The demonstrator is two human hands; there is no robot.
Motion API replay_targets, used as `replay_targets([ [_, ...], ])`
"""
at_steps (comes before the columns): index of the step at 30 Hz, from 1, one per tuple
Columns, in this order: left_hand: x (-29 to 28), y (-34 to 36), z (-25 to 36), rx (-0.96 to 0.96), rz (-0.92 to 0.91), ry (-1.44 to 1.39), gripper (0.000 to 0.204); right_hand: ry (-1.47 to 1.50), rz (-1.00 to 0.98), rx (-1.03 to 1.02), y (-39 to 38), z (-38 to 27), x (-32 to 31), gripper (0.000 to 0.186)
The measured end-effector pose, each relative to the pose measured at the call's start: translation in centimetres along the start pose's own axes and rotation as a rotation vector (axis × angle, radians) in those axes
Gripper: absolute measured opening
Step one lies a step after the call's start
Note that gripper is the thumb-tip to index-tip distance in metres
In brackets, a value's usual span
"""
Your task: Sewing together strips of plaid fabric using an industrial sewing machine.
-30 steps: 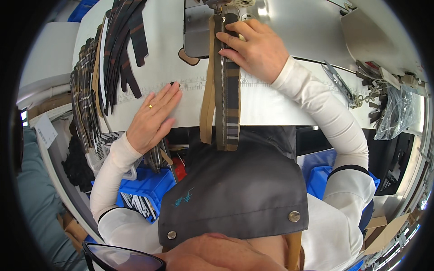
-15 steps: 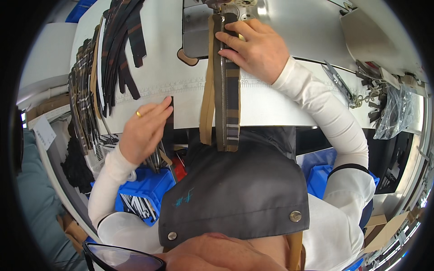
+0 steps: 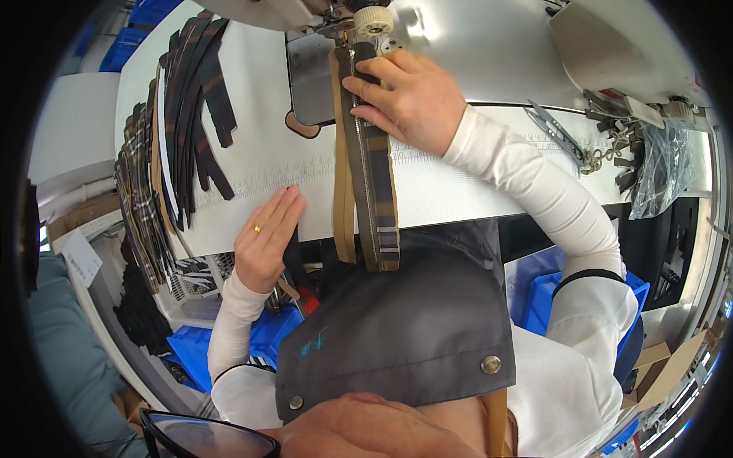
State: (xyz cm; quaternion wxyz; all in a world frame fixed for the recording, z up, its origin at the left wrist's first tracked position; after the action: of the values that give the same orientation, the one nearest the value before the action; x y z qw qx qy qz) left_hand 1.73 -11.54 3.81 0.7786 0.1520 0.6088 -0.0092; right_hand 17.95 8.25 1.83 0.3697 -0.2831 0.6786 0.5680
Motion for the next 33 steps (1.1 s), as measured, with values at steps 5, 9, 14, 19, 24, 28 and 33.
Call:
replay_targets([
  [5, 0.3, 8.5, -0.2, 0.163, 0.353, -0.084, 0.036, 0.02, -0.02, 0.018, 0.0, 0.0, 0.1, 0.033],
  [9, 2.9, 13.3, -3.3, 0.253, 0.374, 0.105, 0.031, 0.039, -0.036, 0.025, 0.1, -0.3, 0.0, 0.036],
  [14, 4.2, 14.2, -4.7, 0.239, 0.257, 0.026, 0.039, 0.049, -0.035, 0.025, 0.1, 0.0, -0.1, 0.036],
  [19, 4.3, 14.1, -4.7, 0.227, 0.264, -0.004, 0.029, 0.093, -0.045, 0.04, 0.3, 0.0, -0.4, 0.036],
  [24, 4.3, 13.9, -4.9, 0.209, 0.296, -0.064, 0.03, 0.087, -0.054, 0.054, 0.3, -0.1, -0.4, 0.038],
  [28, 4.3, 14.1, -4.9, 0.211, 0.314, -0.078, 0.028, 0.095, -0.056, 0.058, 0.4, -0.1, -0.6, 0.038],
  [33, 4.2, 14.2, -4.6, 0.158, 0.297, -0.086, 0.035, 0.098, -0.068, 0.076, 0.3, -0.1, -0.6, 0.038],
])
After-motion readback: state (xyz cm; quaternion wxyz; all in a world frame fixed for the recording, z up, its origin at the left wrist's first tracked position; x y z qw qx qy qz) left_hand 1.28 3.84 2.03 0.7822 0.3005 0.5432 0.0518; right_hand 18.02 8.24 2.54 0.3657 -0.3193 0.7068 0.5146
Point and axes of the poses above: each hand's wrist, its own y-axis towards the middle knuckle, its own x-axis out of the palm, z = x × y, the point moved 3 cm from there along y, towards the middle knuckle, and after that the axes turned 5 degrees about -x, right-handed, at the moved point
